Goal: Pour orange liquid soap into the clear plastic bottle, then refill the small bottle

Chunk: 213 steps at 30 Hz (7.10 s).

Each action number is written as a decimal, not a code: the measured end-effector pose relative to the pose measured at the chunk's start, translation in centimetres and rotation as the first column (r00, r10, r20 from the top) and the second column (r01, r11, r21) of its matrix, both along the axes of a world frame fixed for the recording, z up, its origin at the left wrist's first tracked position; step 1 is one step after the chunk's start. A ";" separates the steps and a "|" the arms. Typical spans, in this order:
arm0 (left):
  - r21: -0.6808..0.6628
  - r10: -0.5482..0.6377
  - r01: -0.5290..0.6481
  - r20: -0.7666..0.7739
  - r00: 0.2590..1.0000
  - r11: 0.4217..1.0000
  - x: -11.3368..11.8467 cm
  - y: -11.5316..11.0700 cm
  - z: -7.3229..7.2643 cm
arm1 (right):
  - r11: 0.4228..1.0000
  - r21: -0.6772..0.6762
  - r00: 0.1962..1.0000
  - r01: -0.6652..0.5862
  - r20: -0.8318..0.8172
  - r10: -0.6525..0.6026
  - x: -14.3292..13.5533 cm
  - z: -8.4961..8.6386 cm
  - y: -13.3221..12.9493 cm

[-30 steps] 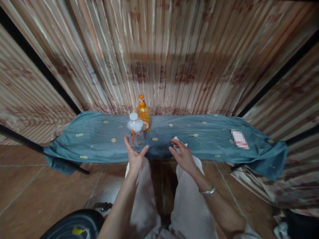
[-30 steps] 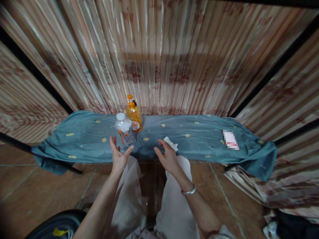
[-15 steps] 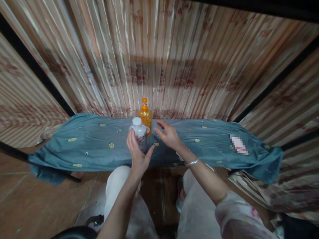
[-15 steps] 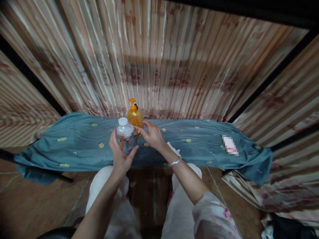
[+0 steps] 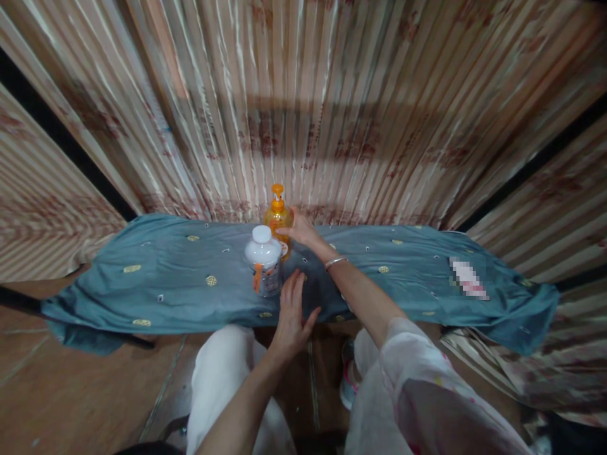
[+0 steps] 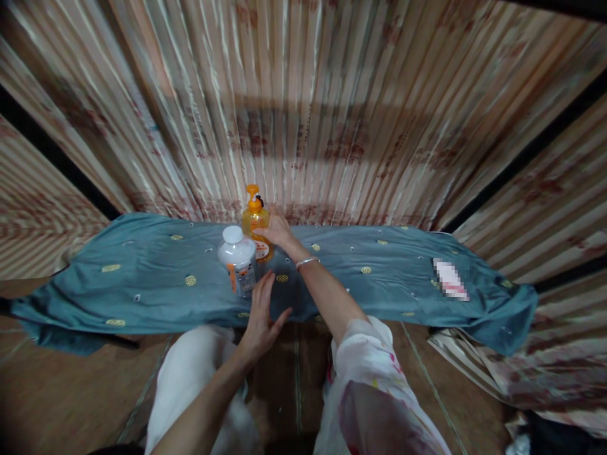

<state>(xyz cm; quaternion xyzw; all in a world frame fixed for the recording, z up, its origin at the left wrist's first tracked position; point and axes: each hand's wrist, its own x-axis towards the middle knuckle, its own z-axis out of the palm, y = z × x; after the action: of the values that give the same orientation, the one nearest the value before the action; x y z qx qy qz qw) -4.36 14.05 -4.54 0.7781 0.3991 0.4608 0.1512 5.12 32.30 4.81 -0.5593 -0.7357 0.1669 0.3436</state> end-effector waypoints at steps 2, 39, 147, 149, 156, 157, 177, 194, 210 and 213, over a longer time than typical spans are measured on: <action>-0.008 -0.016 0.016 0.011 1.000 1.000 0.1 0.0 -0.1 | 1.000 0.004 1.000 0.018 -0.003 -0.018 -0.3 -0.6 -0.1; -0.443 -0.090 0.366 0.532 0.842 0.818 1.0 -0.9 0.7 | 0.989 -0.137 0.987 -0.061 -0.158 0.040 8.6 -0.2 -21.4; -0.610 0.013 0.407 0.565 0.825 0.680 0.3 -1.3 0.2 | 0.981 -0.080 0.967 0.179 -0.168 -0.190 6.4 -1.0 -19.0; -0.606 0.003 0.426 0.578 0.816 0.671 0.3 -1.3 0.1 | 0.994 -0.103 0.948 0.043 -0.310 -0.073 6.6 -1.3 -18.9; -0.601 -0.010 0.420 0.565 0.825 0.680 0.1 -1.2 -0.1 | 0.989 -0.133 0.912 -0.056 -0.409 -0.003 7.0 -1.4 -18.9; -0.602 -0.007 0.413 0.560 0.829 0.683 0.1 -1.2 -0.1 | 0.993 -0.117 0.940 0.030 -0.335 -0.068 6.9 -1.3 -19.0; -0.612 -0.037 0.444 0.561 0.827 0.654 -0.4 -1.2 -0.7 | 0.953 0.244 0.725 0.178 -0.687 0.040 13.8 7.0 -16.3; -0.620 0.046 0.441 0.610 0.791 0.649 -0.2 -0.1 -1.0 | 0.911 0.411 0.924 0.033 0.335 -0.185 14.0 3.6 -7.6; -0.631 0.164 0.353 0.612 0.774 0.691 0.2 0.8 0.3 | 0.964 0.076 0.598 -0.256 0.796 0.096 13.2 -9.5 1.8; -0.638 0.171 0.335 0.597 0.783 0.694 0.2 0.8 0.2 | 0.966 0.048 0.617 -0.255 0.777 0.124 13.7 -10.6 2.1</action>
<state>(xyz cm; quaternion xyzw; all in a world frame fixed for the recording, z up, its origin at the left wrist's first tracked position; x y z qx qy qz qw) -4.12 14.84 -4.35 0.4799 0.4363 0.4879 0.5842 18.81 34.45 -5.82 -0.4677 -0.8770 -0.1083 0.0209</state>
